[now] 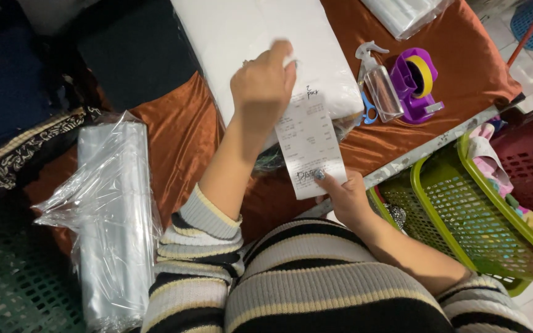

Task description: The person wraps a rectangular item in clear plastic film, secures it with white tape, and then places a printed label on the top. The person uses a tape dispenser and scissors during the process.

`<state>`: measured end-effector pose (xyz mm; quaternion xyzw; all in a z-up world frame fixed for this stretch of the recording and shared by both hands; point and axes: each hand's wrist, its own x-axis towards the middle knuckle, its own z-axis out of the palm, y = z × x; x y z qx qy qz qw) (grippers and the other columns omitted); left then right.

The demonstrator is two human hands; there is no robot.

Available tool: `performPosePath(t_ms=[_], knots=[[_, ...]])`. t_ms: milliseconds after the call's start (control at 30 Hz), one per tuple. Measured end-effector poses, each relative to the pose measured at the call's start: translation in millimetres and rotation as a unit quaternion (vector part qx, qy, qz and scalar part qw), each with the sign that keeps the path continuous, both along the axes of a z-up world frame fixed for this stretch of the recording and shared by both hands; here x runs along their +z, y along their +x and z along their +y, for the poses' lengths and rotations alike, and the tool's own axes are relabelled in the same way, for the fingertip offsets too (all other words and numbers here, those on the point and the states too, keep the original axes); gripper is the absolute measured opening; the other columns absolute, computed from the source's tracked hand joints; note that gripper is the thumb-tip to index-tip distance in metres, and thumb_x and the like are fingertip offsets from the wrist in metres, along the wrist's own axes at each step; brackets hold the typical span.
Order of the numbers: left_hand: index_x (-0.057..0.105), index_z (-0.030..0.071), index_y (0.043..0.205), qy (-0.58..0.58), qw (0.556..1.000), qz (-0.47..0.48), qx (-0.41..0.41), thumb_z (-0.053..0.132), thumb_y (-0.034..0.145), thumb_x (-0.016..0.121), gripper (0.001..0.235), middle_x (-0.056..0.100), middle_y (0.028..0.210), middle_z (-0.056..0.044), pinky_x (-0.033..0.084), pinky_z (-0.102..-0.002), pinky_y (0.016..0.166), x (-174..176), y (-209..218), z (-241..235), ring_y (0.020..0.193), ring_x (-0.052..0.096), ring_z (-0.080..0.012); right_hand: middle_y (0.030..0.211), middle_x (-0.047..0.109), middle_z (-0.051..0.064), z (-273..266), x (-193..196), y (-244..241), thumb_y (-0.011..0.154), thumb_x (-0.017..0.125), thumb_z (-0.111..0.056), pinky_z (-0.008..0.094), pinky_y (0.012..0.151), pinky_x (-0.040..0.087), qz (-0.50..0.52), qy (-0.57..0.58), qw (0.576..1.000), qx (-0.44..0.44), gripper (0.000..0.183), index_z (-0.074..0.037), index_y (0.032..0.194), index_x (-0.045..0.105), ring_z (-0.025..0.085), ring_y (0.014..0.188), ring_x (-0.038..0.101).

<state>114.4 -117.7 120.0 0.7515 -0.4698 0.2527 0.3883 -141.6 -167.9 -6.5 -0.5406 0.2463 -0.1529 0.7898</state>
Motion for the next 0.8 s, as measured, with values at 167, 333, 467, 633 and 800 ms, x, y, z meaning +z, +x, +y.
performPosePath(t_ms=[167,333,467,633,800], knots=[[0.058,0.011,0.097,0.037,0.999,0.007,0.025,0.014,0.096,0.068,0.01,0.066,0.072,-0.004,0.051,-0.041,0.061,-10.8,11.3,-3.4,0.06,0.063,-0.0292,0.089,0.075,0.007,-1.9,24.8,2.6,0.099,0.066,-0.017,0.027,0.059,0.051,0.026,0.01,1.0,-0.011,0.02,0.001,0.104,0.073,0.012,0.068,0.065],[0.058,0.011,0.112,-0.008,0.981,0.189,-0.048,0.014,0.097,0.067,0.017,0.06,0.063,-0.002,0.048,-0.038,0.059,-6.1,14.5,8.4,0.055,0.061,-0.0217,0.096,0.075,0.005,-6.8,29.7,-1.1,0.098,0.066,-0.019,0.026,0.06,0.05,-0.004,0.013,1.0,-0.01,0.023,0.0,0.11,0.071,0.01,0.075,0.066],[0.057,0.012,0.118,-0.071,0.979,0.176,-0.079,0.011,0.099,0.066,0.022,0.064,0.074,-0.002,0.052,-0.034,0.065,0.5,10.9,16.3,0.063,0.065,-0.0191,0.092,0.074,0.007,-7.1,19.7,-1.2,0.102,0.066,-0.019,0.026,0.06,0.05,0.003,0.008,1.0,0.015,0.022,0.002,0.108,0.071,0.012,0.071,0.064],[0.061,0.014,0.131,-0.052,0.994,0.02,-0.095,0.011,0.103,0.064,0.028,0.071,0.122,-0.008,0.06,-0.027,0.101,6.9,-13.5,30.3,0.112,0.073,-0.0222,0.092,0.074,0.008,-11.7,-12.7,-2.1,0.098,0.067,-0.015,0.03,0.056,0.052,0.008,0.057,0.998,-0.006,0.018,0.001,0.104,0.07,0.015,0.069,0.066],[0.066,0.012,0.13,0.108,0.981,-0.06,-0.15,0.028,0.102,0.064,0.033,0.062,0.138,-0.007,0.052,-0.045,0.111,-1.2,-58.6,34.2,0.13,0.064,-0.0254,0.084,0.072,0.009,-28.5,-51.3,-8.1,0.101,0.067,-0.015,0.031,0.059,0.052,0.065,0.004,0.997,0.044,0.017,0.0,0.097,0.073,0.016,0.066,0.065]])
